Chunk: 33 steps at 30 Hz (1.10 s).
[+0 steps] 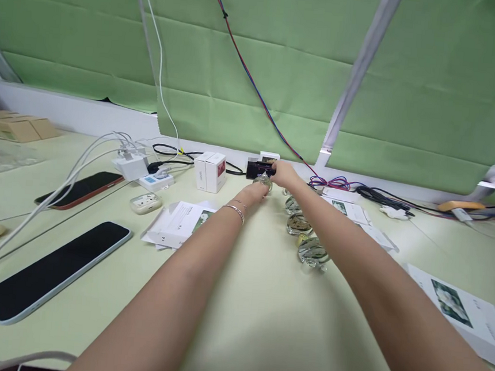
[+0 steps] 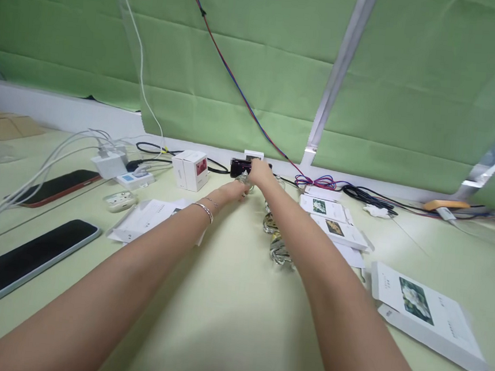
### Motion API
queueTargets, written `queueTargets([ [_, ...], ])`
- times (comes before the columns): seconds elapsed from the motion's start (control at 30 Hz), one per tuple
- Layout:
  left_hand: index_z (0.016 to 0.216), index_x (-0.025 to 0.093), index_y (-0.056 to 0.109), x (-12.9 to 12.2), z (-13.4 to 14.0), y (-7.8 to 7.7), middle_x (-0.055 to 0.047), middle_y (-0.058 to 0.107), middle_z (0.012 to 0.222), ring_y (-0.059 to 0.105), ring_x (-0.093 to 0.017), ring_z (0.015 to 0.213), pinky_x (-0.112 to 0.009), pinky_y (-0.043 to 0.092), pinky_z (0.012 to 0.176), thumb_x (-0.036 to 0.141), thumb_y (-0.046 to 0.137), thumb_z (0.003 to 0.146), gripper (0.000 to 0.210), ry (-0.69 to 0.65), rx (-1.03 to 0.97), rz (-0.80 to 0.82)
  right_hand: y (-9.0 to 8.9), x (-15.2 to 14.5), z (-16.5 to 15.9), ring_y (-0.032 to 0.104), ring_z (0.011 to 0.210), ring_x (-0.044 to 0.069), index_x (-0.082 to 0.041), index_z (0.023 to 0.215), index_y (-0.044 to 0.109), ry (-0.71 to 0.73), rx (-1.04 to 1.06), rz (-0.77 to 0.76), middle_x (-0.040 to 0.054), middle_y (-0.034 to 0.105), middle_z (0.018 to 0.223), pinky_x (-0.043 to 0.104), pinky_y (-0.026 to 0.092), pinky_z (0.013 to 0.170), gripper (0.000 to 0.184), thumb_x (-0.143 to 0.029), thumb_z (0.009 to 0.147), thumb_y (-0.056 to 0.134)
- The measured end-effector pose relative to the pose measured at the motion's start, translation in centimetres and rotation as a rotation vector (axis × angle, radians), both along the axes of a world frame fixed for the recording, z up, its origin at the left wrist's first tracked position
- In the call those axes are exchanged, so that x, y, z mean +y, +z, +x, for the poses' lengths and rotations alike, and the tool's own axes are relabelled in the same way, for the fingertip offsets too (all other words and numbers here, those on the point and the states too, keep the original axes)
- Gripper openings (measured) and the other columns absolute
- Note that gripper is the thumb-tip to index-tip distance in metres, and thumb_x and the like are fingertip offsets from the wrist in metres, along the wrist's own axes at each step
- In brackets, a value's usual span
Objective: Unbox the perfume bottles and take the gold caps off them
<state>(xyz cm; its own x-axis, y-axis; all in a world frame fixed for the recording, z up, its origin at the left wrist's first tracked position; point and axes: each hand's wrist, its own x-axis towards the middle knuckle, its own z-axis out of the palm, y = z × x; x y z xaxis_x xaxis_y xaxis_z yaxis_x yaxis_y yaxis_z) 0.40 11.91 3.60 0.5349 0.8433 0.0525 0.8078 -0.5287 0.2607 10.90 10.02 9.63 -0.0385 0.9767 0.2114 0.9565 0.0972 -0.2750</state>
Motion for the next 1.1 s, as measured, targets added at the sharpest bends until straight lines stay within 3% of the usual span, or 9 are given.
queueTargets([
  [0.13,0.1,0.015,0.059,-1.1,-1.1,3.6,-0.009,0.056,0.109,0.048,-0.023,0.107,-0.033,0.039,0.092,0.018,0.063,0.075,0.025,0.044,0.058,0.103,2.3,-6.5,2.1,0.058,0.096,0.02,-0.013,0.109,0.055,0.144,0.013,0.19,0.009,0.063,0.105,0.032,0.043,0.085,0.032,-0.013,0.077,0.052],
  [0.27,0.118,0.013,0.046,-1.5,-4.4,7.9,-0.016,0.045,0.123,0.034,-0.031,0.12,-0.042,0.03,0.097,0.03,0.05,0.083,0.039,0.27,0.003,0.282,2.9,-15.0,5.0,0.061,0.088,0.019,-0.017,0.104,0.055,0.257,0.081,0.35,0.006,0.064,0.099,0.033,0.046,0.079,0.026,-0.019,0.08,0.049],
  [0.37,0.118,0.005,0.044,-1.8,-7.5,8.6,-0.025,0.044,0.122,0.04,-0.038,0.114,-0.046,0.036,0.087,0.047,0.064,0.068,0.068,0.673,-0.073,0.259,2.8,-20.4,7.1,0.063,0.082,0.017,-0.021,0.101,0.056,0.24,0.125,0.407,0.0039,0.065,0.097,0.031,0.049,0.071,0.021,-0.025,0.082,0.048],
  [0.43,0.116,0.001,0.045,-2.1,-9.1,7.9,-0.027,0.048,0.117,0.048,-0.035,0.106,-0.042,0.038,0.082,0.046,0.068,0.061,0.074,0.763,-0.186,0.174,2.7,-23.0,8.2,0.064,0.079,0.017,-0.022,0.098,0.056,0.187,0.129,0.426,0.0037,0.065,0.097,0.03,0.05,0.067,0.019,-0.029,0.082,0.047],
  [0.6,0.118,0.001,0.044,-2.4,-10.0,7.1,-0.018,0.055,0.108,0.054,-0.025,0.099,-0.033,0.04,0.076,0.049,0.058,0.065,0.073,0.753,-0.288,0.235,1.8,-25.9,10.2,0.064,0.081,0.019,-0.022,0.096,0.056,0.1,0.117,0.375,0.0048,0.065,0.099,0.031,0.051,0.064,0.022,-0.035,0.085,0.043],
  [0.73,0.116,0.015,0.051,-4.2,-8.5,10.9,-0.014,0.055,0.11,0.053,-0.028,0.1,-0.033,0.044,0.074,0.041,0.064,0.059,0.064,0.704,-0.343,0.349,0.4,-25.1,10.3,0.063,0.083,0.02,-0.022,0.097,0.056,0.088,0.216,0.309,0.0054,0.065,0.099,0.035,0.052,0.07,0.023,-0.036,0.085,0.043],
  [0.9,0.116,0.027,0.051,-13.6,-5.8,14.6,-0.005,0.057,0.105,0.057,-0.023,0.089,-0.029,0.046,0.069,0.034,0.06,0.063,0.054,0.441,-0.418,0.349,-1.3,-23.1,7.5,0.06,0.091,0.018,-0.019,0.118,0.043,0.181,0.507,0.254,0.0096,0.057,0.113,0.035,0.052,0.079,0.04,-0.037,0.083,0.047],
  [1.0,0.116,0.028,0.051,-20.5,-5.0,13.6,-0.001,0.061,0.098,0.059,-0.019,0.079,-0.026,0.047,0.065,0.032,0.058,0.065,0.052,0.218,-0.371,0.143,-1.8,-23.1,5.9,0.059,0.094,0.018,-0.019,0.127,0.032,0.246,0.606,0.16,0.0114,0.052,0.12,0.034,0.053,0.077,0.054,-0.039,0.08,0.051],
  [1.1,0.117,0.03,0.052,-24.9,-6.1,11.7,-0.001,0.059,0.108,0.056,-0.021,0.095,-0.029,0.045,0.078,0.029,0.059,0.063,0.054,0.048,-0.229,0.087,-2.1,-24.2,5.7,0.058,0.094,0.018,-0.022,0.126,0.033,0.278,0.587,0.094,0.0098,0.052,0.119,0.035,0.053,0.077,0.05,-0.039,0.082,0.048],
])
